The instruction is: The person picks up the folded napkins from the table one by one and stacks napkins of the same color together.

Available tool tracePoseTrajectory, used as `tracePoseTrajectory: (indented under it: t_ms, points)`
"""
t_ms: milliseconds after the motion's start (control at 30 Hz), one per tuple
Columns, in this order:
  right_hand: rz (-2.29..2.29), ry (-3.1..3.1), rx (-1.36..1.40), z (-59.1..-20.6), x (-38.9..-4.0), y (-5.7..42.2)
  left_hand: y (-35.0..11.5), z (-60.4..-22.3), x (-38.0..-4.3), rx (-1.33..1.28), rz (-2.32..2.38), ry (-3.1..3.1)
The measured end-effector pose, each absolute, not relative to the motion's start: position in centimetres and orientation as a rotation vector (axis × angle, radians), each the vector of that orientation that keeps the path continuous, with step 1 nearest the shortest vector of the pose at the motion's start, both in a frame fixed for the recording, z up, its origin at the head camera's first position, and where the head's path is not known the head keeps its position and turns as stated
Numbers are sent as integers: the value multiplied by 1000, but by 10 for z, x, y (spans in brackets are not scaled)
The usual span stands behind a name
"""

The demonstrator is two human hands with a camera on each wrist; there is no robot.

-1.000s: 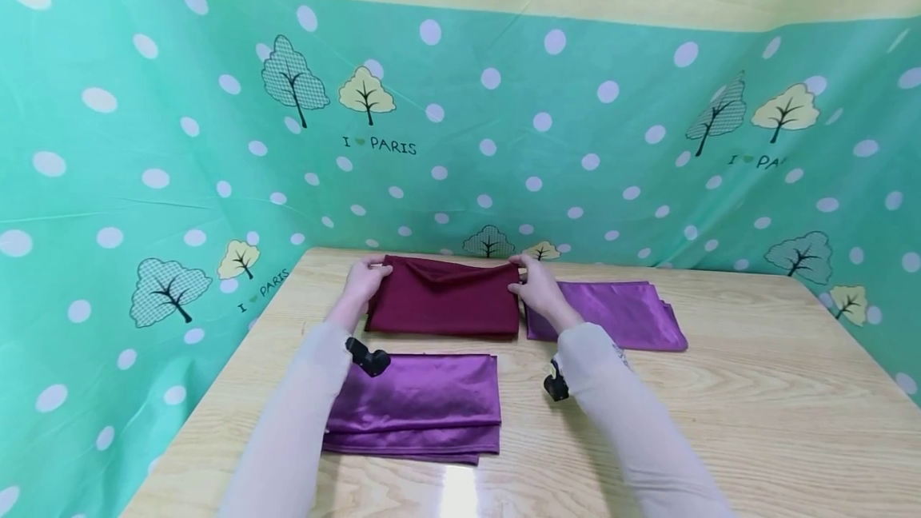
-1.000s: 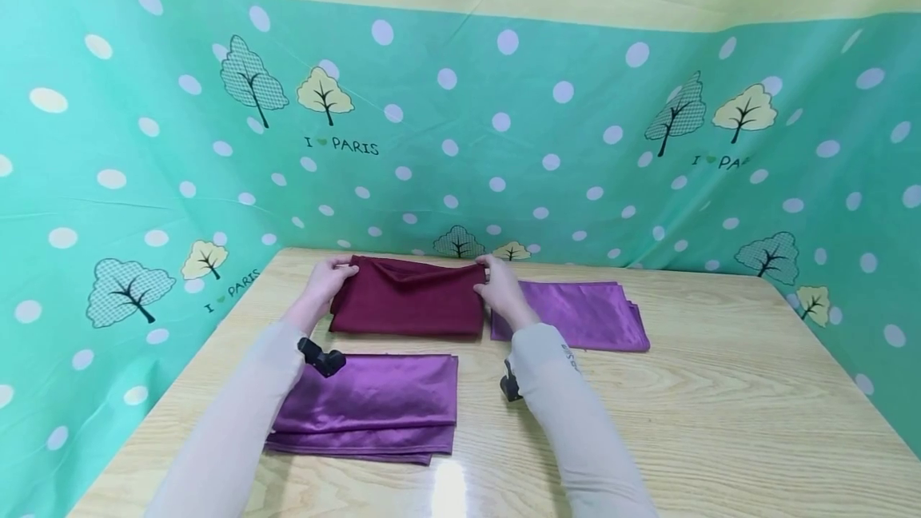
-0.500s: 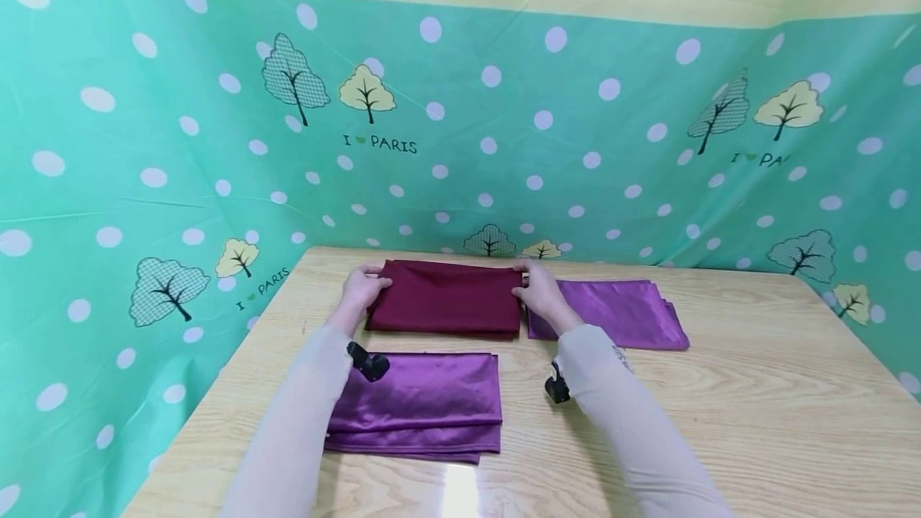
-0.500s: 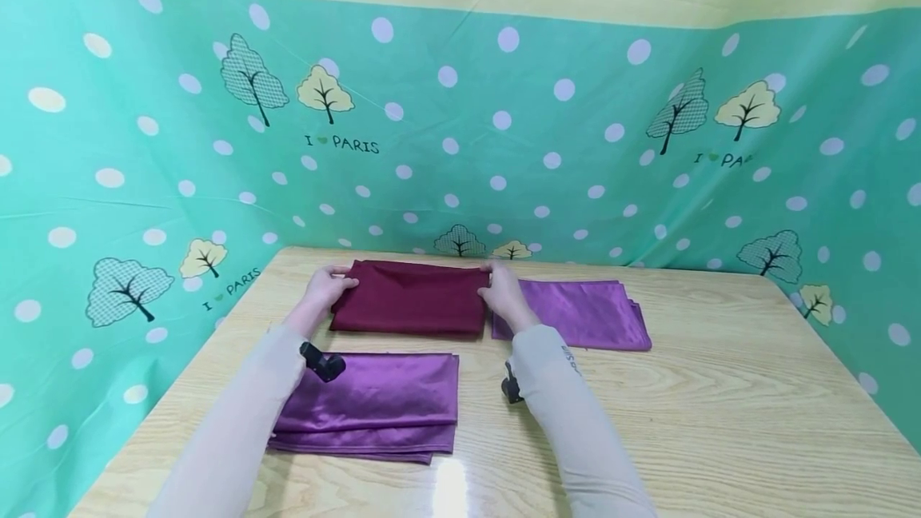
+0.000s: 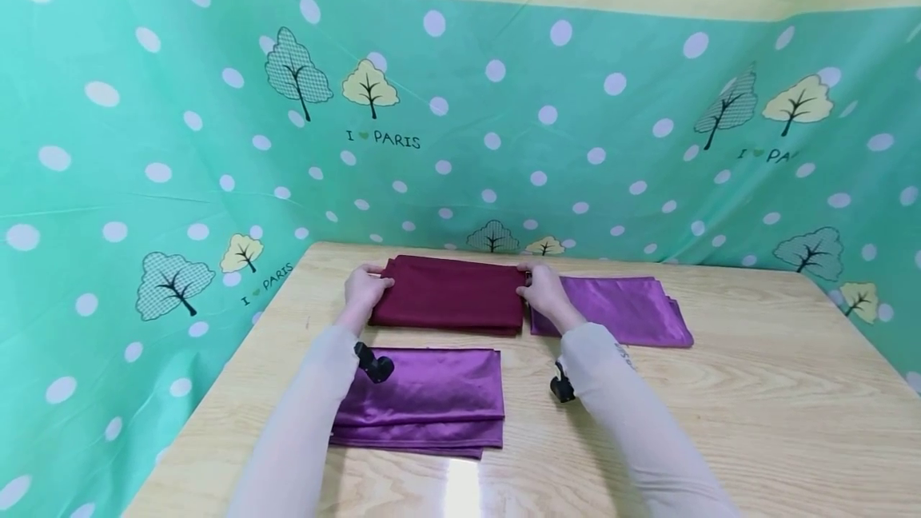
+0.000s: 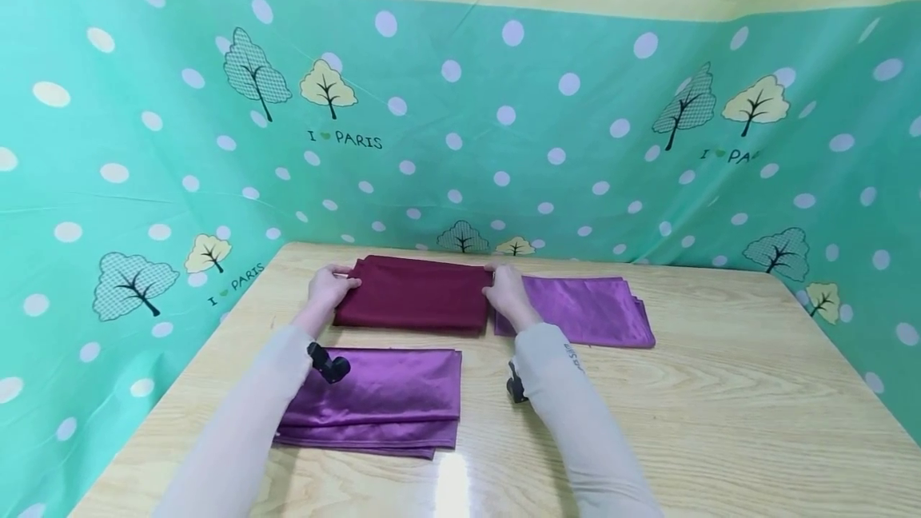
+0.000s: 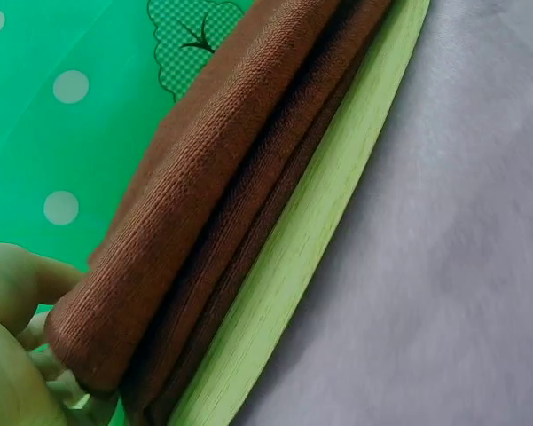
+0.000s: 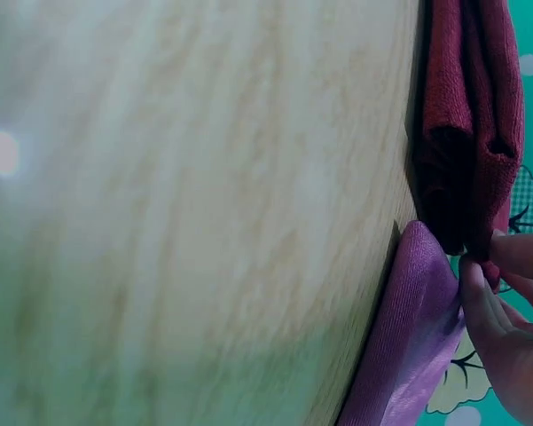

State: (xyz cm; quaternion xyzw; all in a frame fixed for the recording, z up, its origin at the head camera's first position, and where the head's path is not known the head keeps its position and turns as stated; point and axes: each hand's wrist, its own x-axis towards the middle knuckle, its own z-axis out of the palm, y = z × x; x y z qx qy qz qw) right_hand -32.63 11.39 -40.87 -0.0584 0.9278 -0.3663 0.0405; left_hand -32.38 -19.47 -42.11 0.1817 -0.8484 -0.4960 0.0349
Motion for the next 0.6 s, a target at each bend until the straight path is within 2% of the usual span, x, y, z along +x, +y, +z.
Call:
tracePoseTrajectory:
  t_ms: [300,600]
  points:
    - [-1140,2928,-260,-401,-317,121,-205,-410,-315,518,-1454,-2692]
    - [-1215,2883,-408,-393,-304,126,-205,-393,-304,288,-1352,-2752]
